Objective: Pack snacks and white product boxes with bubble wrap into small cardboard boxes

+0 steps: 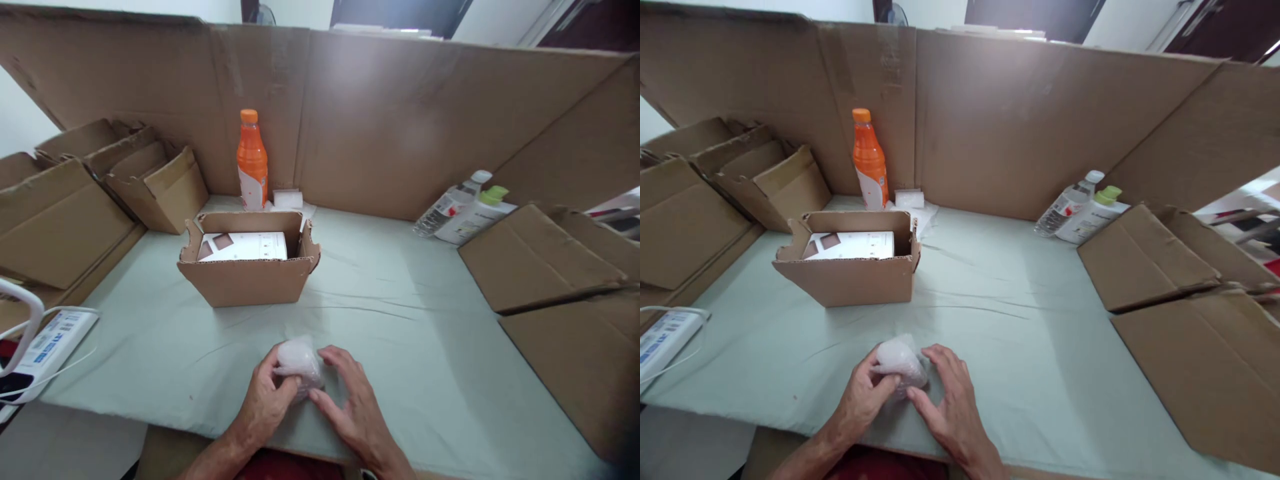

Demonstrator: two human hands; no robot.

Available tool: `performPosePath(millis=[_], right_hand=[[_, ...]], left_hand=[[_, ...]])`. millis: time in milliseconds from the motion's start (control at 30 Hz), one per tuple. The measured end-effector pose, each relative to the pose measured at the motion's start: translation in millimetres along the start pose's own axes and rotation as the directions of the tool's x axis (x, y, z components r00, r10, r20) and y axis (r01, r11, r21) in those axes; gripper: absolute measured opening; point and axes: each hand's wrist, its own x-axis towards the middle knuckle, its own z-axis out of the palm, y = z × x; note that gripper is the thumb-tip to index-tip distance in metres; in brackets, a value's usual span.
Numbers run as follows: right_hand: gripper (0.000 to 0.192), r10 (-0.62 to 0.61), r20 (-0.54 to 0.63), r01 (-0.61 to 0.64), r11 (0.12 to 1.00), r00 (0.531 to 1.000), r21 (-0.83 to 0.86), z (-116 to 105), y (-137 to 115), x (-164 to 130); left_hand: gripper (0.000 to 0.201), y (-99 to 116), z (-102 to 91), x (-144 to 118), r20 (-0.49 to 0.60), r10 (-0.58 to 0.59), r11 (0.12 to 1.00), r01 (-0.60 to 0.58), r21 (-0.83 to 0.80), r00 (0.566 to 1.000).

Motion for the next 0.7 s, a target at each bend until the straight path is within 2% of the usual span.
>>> performPosePath(millis=[67, 100, 133, 200, 267, 300, 367, 433, 567, 600, 667, 700], right_hand=[[0.067, -0.027, -0.002, 0.027, 0.999, 1.0, 0.021, -9, 2, 1], [0.076, -0.042, 0.023, 0.041, 0.997, 0.999, 0.06, -13, 1, 4], [0.077, -0.065, 0.047, 0.06, 0.993, 0.997, 0.103, -15, -1, 7], [0.056, -0.101, 0.07, 0.087, 0.98, 0.992, 0.179, -16, -6, 13], [0.03, -0.07, 0.045, 0.056, 0.965, 0.997, 0.256, -13, -10, 18], [0.025, -0.025, 0.03, 0.014, 0.954, 0.999, 0.3, -11, -10, 20], [0.026, 0.077, 0.045, -0.088, 0.926, 0.996, 0.366, -8, -8, 22], [0.03, 0.122, 0.081, -0.143, 0.921, 0.989, 0.362, -8, -4, 23], [0.056, 0.02, 0.161, -0.048, 0.984, 0.987, 0.173, -20, -8, 29], [0.055, -0.01, 0.2, -0.011, 0.995, 0.98, 0.102, -24, -12, 33], [0.039, -0.045, 0.258, 0.053, 0.998, 0.965, -0.023, -35, -26, 42], [0.031, -0.055, 0.25, 0.071, 0.996, 0.967, -0.058, -42, -35, 49]], left_hand=[[0.044, 3, -3.2, 0, 0.006, 0.161, 0.969, -0.16, 0.187, 0.987], [0.049, 4, -4.5, 0, 0.05, 0.253, 0.93, -0.257, 0.263, 0.966], [0.053, 5, -5.3, 0, 0.112, 0.331, 0.882, -0.349, 0.316, 0.937], [0.051, 6, -5.8, 0, 0.204, 0.401, 0.816, -0.449, 0.364, 0.893], [0.047, 5, -6.4, 0, 0.217, 0.343, 0.839, -0.402, 0.366, 0.914], [0.047, 4, -7.3, 1, 0.208, 0.284, 0.868, -0.343, 0.358, 0.936], [0.046, 0, -11.0, 3, 0.207, 0.158, 0.913, -0.223, 0.341, 0.965], [0.039, -2, -16.2, 5, 0.229, 0.082, 0.926, -0.159, 0.343, 0.97], [0.03, 8, -27.7, 9, 0.298, 0.034, 0.906, -0.156, 0.394, 0.954], [0.029, 13, -31.3, 10, 0.319, 0.037, 0.899, -0.171, 0.403, 0.947], [0.031, 26, -41.2, 13, 0.358, 0.044, 0.909, -0.186, 0.372, 0.933], [0.036, 32, -47.7, 15, 0.37, 0.055, 0.931, -0.182, 0.317, 0.927]])
